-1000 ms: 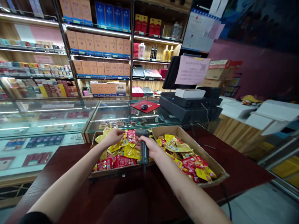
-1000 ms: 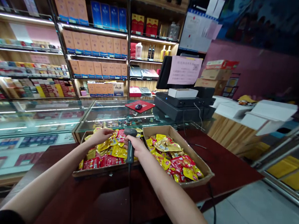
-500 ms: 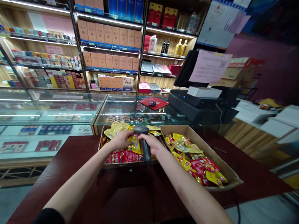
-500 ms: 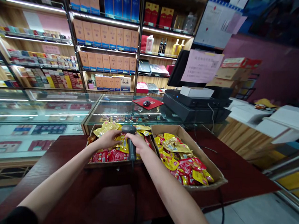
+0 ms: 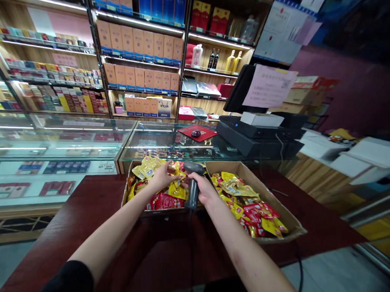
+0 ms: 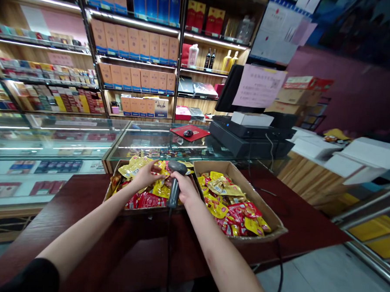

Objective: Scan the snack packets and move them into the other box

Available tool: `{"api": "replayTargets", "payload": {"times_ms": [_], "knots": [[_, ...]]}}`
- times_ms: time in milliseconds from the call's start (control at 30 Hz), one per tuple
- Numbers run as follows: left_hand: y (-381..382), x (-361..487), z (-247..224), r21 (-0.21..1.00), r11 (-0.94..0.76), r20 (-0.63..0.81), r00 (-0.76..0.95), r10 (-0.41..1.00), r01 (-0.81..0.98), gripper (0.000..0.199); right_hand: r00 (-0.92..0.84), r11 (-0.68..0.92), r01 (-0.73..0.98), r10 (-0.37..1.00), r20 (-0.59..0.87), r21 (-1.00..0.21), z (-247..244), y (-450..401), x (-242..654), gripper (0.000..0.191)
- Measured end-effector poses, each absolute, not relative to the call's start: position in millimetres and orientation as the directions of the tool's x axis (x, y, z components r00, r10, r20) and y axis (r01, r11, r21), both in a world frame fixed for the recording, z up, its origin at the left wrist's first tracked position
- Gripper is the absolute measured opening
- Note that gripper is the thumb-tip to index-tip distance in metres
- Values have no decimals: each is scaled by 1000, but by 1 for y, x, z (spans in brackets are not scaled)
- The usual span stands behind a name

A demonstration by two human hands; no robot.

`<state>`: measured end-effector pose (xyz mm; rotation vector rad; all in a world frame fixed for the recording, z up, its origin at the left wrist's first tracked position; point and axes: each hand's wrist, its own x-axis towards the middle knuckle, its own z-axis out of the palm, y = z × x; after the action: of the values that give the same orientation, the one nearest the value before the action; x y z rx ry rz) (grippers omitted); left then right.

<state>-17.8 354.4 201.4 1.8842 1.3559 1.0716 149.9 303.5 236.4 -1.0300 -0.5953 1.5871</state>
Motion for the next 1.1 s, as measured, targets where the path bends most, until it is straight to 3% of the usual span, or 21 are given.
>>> {"api": "replayTargets", "payload": {"times_ms": [100,200,300,400,500,600,700,867,967,1100], "knots": [[351,-15,197,787,-369,281,245,928,494,46,-82,-376,-471,919,-385,-798,236,305,153,17],[346,-17,194,796,-392,294,271,917,461,34,-111,-432,-382,899,-424,-817,237,310,152,13],[347,-22,189,895,-344,269,270,924,283,36,-95,-438,-292,898,-430,-850,237,316,148,9],[354,-28,184,964,-241,230,99,968,112,50,-91,-407,-318,912,-399,-856,235,318,146,14],[355,-32,185,997,-65,64,-30,998,-29,56,-74,-357,-376,931,-357,-855,237,311,148,17],[347,-31,194,973,176,-153,152,976,-150,50,-61,-298,-352,953,-296,-887,243,299,150,17],[339,-29,204,927,312,-229,343,911,-208,44,-76,-237,-279,972,-224,-931,249,287,150,21],[334,-32,210,912,317,-205,381,902,-261,46,-35,-99,-123,995,-95,-988,255,259,145,27],[336,-33,210,912,291,-185,343,921,-289,48,0,-74,-186,997,-76,-980,260,230,141,33],[338,-34,211,909,278,-192,281,940,-309,48,-86,-144,-269,988,-125,-952,258,187,134,36]]}}
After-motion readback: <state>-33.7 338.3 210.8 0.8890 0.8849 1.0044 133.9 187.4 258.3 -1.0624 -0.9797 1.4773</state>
